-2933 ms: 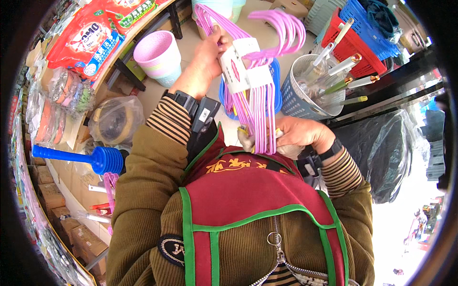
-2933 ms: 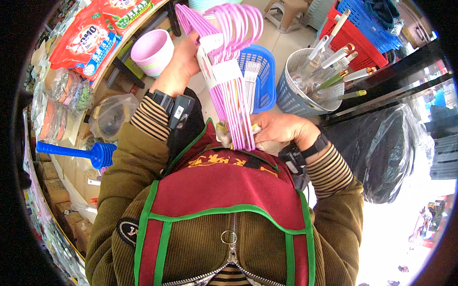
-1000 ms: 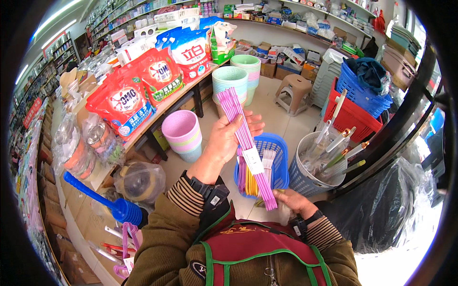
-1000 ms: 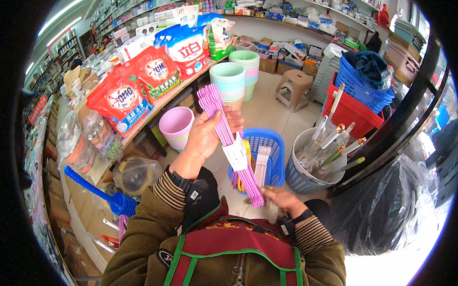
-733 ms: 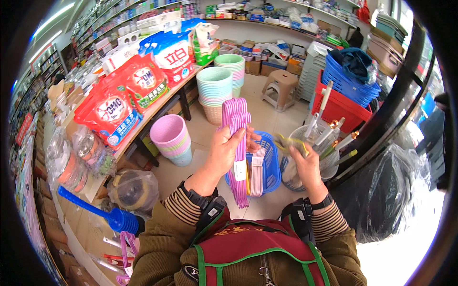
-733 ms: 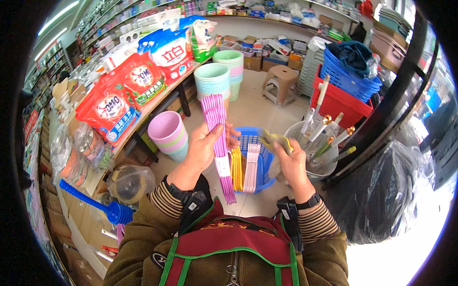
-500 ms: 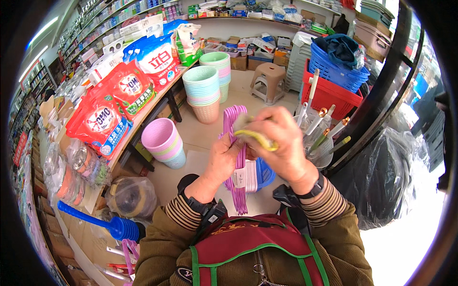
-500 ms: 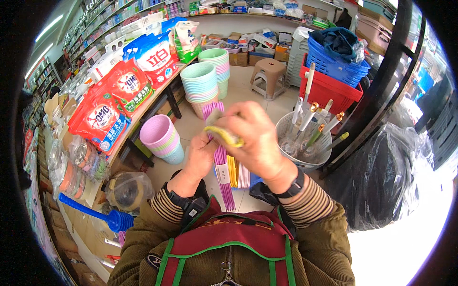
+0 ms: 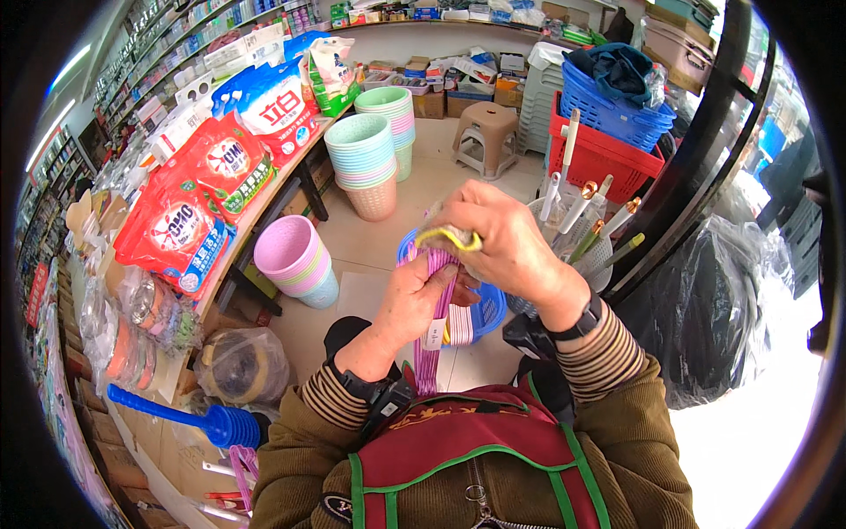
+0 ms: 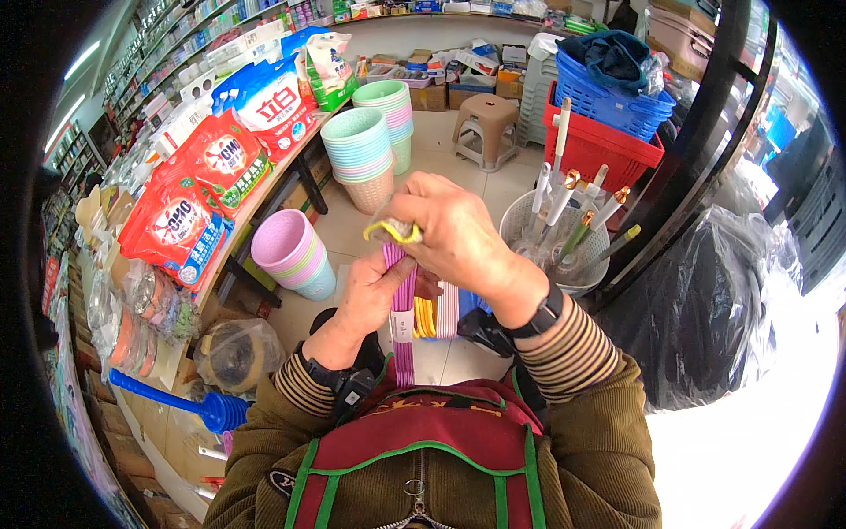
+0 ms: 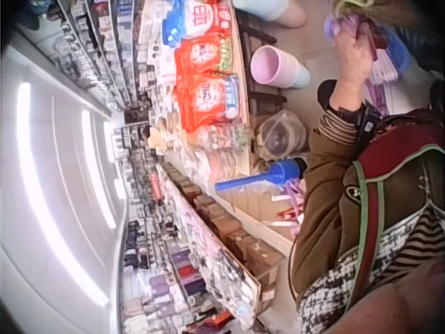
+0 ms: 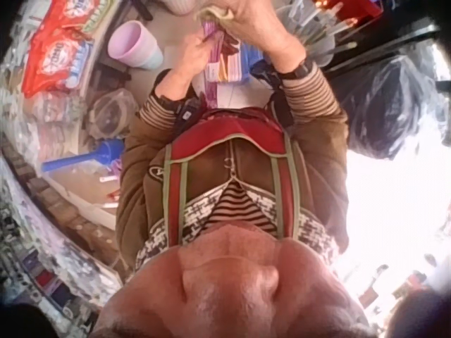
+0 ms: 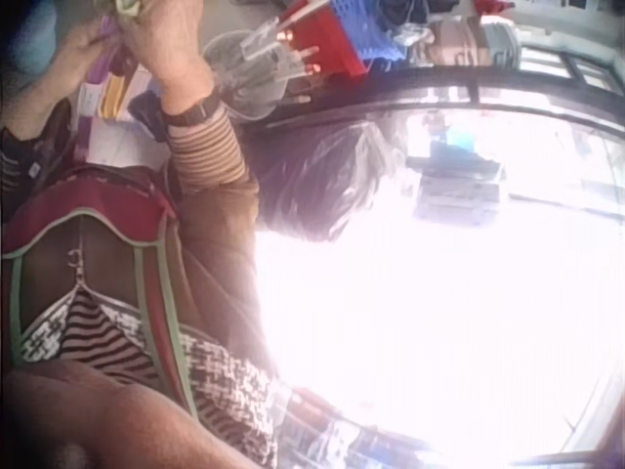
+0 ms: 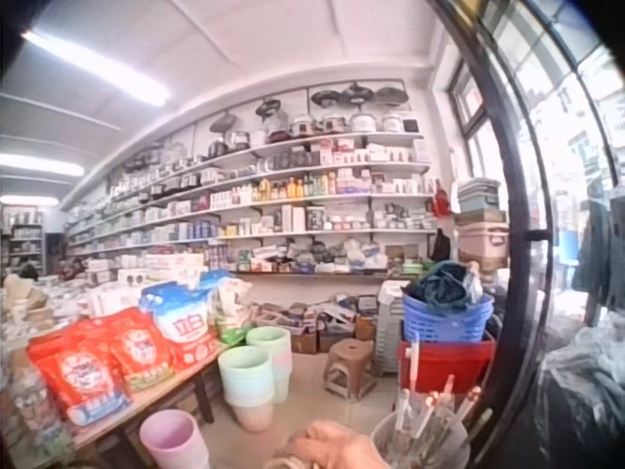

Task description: The person removes plastic hangers from their packaging using a small yellow tool, then wipes each hanger with a cloth and places them into a blue basket. The process is repeated for multiple hangers of different colors.

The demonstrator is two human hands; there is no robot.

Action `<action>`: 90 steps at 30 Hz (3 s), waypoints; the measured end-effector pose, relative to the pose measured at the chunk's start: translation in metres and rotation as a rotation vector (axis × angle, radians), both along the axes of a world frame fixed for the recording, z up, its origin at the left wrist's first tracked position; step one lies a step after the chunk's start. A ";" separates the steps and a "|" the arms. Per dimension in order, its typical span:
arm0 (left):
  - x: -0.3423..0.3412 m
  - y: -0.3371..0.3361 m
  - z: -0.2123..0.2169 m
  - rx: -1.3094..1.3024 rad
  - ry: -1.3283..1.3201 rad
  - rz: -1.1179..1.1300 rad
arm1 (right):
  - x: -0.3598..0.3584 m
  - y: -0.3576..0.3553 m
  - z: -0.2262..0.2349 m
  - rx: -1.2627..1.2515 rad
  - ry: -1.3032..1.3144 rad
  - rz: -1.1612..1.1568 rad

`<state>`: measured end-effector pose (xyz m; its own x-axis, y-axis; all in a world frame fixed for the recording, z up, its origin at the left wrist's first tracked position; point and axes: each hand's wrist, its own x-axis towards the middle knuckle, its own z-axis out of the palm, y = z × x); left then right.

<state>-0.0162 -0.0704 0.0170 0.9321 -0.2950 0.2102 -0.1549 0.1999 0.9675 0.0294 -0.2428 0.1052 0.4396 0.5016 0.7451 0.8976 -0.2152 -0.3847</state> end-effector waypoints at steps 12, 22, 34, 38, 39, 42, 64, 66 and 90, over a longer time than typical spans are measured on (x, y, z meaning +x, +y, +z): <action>0.005 0.002 -0.005 -0.137 0.130 -0.027 | 0.003 -0.026 -0.004 0.129 0.233 -0.141; 0.018 0.024 0.010 -0.344 0.172 -0.007 | 0.006 -0.032 -0.045 0.306 0.513 -0.346; 0.024 0.018 0.025 -0.479 0.286 -0.037 | -0.017 0.040 -0.079 0.177 -0.111 -0.354; 0.027 0.028 0.025 -0.447 0.300 0.001 | -0.034 0.039 -0.103 0.009 -0.064 -0.224; 0.029 0.031 0.025 -0.427 0.298 0.040 | -0.038 0.034 -0.107 -0.066 -0.041 -0.180; 0.032 0.043 0.023 -0.412 0.351 -0.009 | -0.041 0.014 -0.109 -0.256 0.001 -0.059; 0.034 0.044 0.027 -0.552 0.269 -0.080 | -0.040 0.021 -0.101 0.139 0.242 0.004; 0.031 0.048 0.031 -0.599 0.224 -0.110 | -0.045 0.024 -0.114 0.158 0.310 -0.009; 0.007 0.074 0.057 -0.772 -0.119 -0.212 | -0.045 -0.011 -0.146 0.095 1.506 0.288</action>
<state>-0.0089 0.0036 0.0736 0.8310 -0.1946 0.5211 -0.1318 0.8412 0.5244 -0.0158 -0.2541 -0.0406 0.6908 0.6766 -0.2550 -0.3192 -0.0310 -0.9472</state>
